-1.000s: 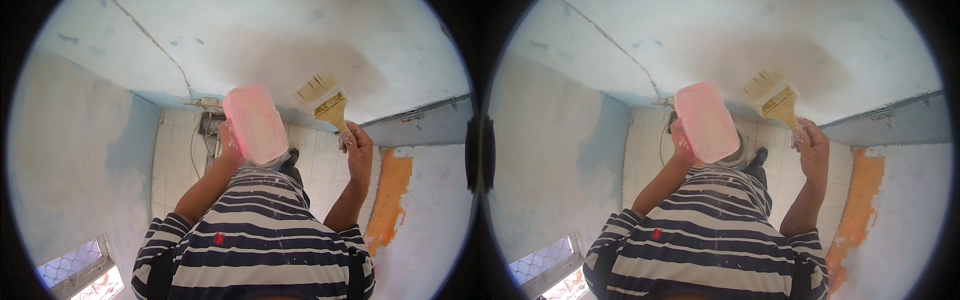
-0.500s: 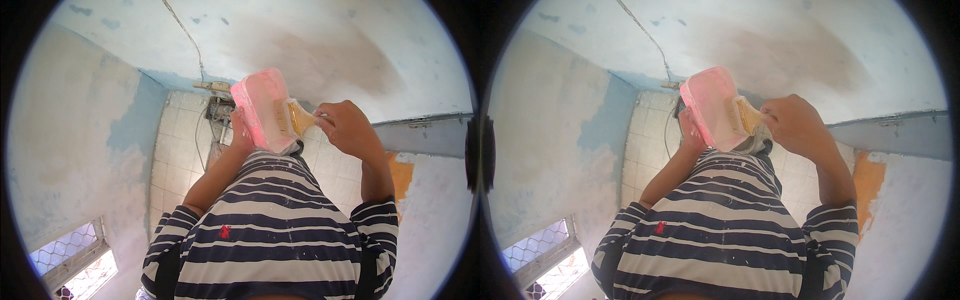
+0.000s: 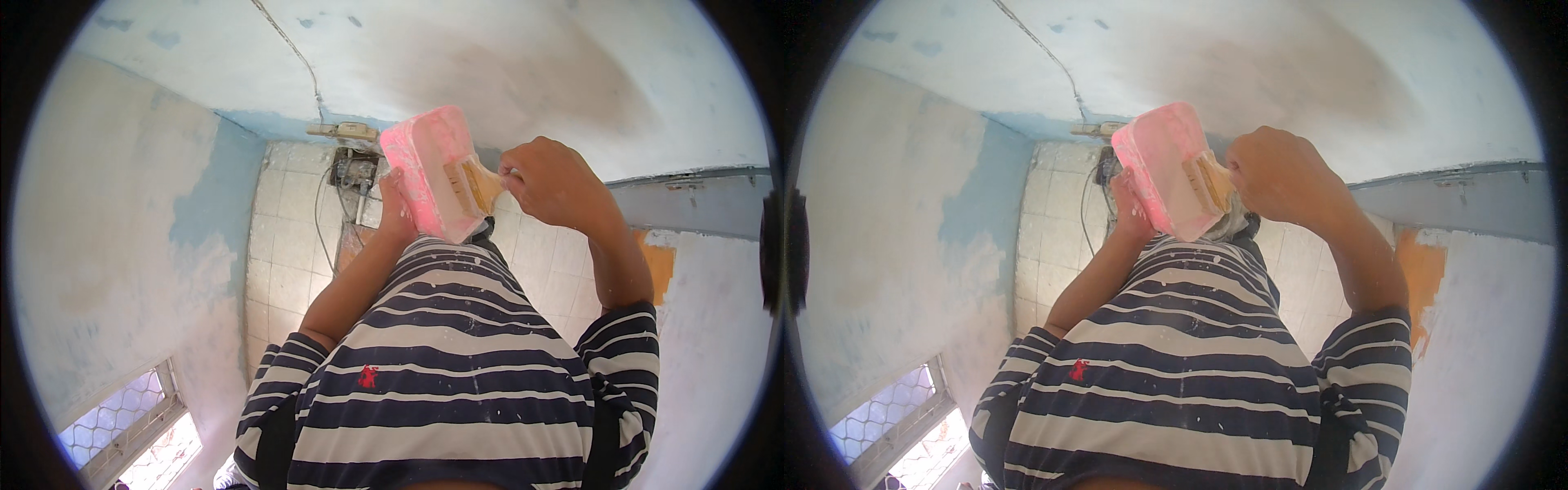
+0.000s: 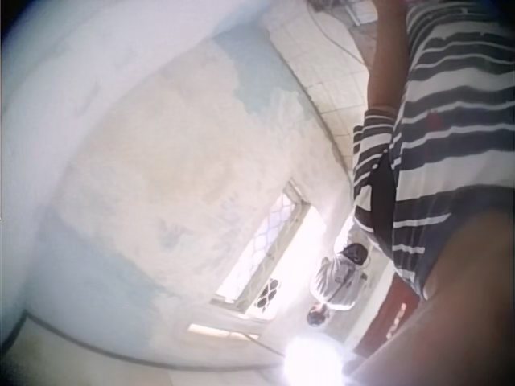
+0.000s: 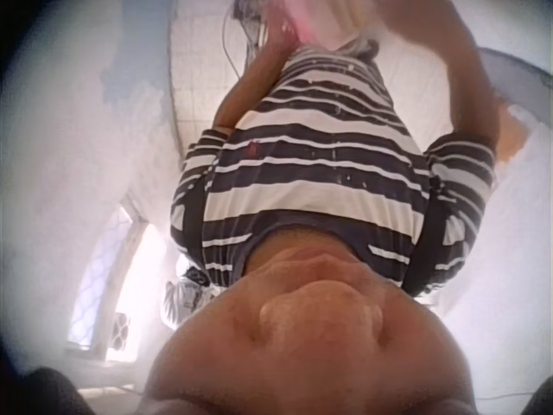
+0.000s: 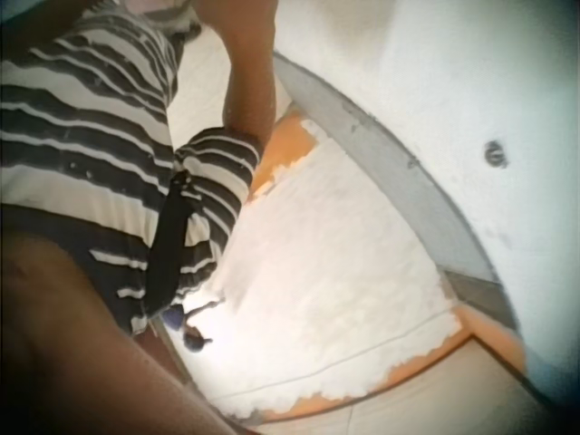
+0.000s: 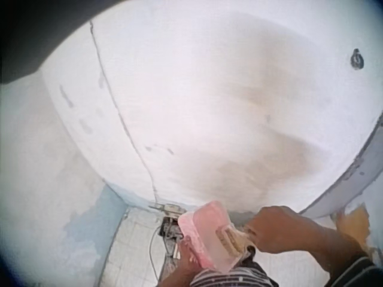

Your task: The person applies a white substance to a ceiling and the top of a wall using a brush, frequently dipping the brush into a pink plastic container.

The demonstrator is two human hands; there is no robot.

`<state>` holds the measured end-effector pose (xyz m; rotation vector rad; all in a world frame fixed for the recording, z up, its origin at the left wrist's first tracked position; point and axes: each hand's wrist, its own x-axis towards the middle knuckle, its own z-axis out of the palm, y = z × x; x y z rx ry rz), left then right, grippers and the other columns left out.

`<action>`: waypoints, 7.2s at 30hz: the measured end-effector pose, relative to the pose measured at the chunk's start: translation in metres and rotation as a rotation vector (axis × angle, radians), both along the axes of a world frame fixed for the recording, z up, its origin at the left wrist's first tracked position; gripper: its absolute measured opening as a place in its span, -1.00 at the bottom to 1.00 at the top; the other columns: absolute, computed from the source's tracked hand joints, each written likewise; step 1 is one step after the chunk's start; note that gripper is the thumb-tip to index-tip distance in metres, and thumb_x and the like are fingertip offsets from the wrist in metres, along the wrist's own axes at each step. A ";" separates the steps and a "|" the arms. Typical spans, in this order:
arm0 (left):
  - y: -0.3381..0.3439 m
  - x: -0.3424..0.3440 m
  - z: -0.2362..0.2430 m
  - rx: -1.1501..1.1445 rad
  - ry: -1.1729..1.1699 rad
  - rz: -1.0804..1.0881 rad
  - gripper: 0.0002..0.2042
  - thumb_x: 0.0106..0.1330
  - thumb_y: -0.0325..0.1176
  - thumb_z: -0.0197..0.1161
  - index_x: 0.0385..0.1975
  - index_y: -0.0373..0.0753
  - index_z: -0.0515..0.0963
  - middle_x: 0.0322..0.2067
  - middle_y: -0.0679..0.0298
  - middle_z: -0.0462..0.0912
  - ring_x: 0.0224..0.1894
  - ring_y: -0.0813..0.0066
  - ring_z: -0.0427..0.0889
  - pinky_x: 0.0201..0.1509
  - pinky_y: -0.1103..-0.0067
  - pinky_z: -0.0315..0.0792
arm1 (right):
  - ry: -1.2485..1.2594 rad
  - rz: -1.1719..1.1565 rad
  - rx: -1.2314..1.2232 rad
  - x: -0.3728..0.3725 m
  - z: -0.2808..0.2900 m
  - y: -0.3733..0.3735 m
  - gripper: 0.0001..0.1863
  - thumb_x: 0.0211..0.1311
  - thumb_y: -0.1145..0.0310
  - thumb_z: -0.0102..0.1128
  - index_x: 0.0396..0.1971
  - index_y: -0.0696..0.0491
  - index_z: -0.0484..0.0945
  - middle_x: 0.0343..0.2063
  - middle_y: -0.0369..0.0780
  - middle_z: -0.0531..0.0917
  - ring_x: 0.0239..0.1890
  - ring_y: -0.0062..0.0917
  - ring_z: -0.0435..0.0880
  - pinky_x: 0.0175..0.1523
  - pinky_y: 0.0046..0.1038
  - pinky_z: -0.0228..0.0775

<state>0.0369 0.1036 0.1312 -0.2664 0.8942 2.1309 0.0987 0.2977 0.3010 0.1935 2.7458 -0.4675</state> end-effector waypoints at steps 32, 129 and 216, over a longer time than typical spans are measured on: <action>0.010 0.007 -0.008 -0.007 -0.052 -0.144 -0.43 0.38 0.04 -0.20 0.24 -0.24 0.29 0.11 0.12 0.49 0.15 0.18 0.49 0.25 0.26 0.38 | 0.085 0.046 -0.110 0.009 -0.014 0.032 -0.83 0.10 0.34 0.20 -0.42 0.13 0.64 -0.48 -0.10 0.64 -0.34 -0.20 0.59 -0.18 -0.27 0.42; -0.033 0.079 -0.057 -0.240 -0.210 0.274 -0.35 0.33 0.21 -0.19 0.24 -0.15 0.30 0.15 0.22 0.45 0.18 0.19 0.43 0.23 0.27 0.36 | 1.018 -1.155 -1.387 -0.033 -0.344 0.125 -0.83 0.47 0.37 -0.08 -0.03 0.02 0.38 -0.55 -0.42 0.33 -0.58 -0.79 0.23 -0.53 -0.71 0.05; -0.018 0.092 -0.045 -0.304 -0.250 0.213 -0.31 0.31 0.24 -0.16 0.25 -0.17 0.30 0.15 0.22 0.44 0.19 0.17 0.41 0.23 0.26 0.34 | 0.665 -1.357 -1.357 0.011 -0.280 0.115 -0.81 0.48 0.22 -0.09 -0.29 -0.04 0.46 -0.69 -0.44 0.31 -0.73 -0.75 0.23 -0.64 -0.64 0.05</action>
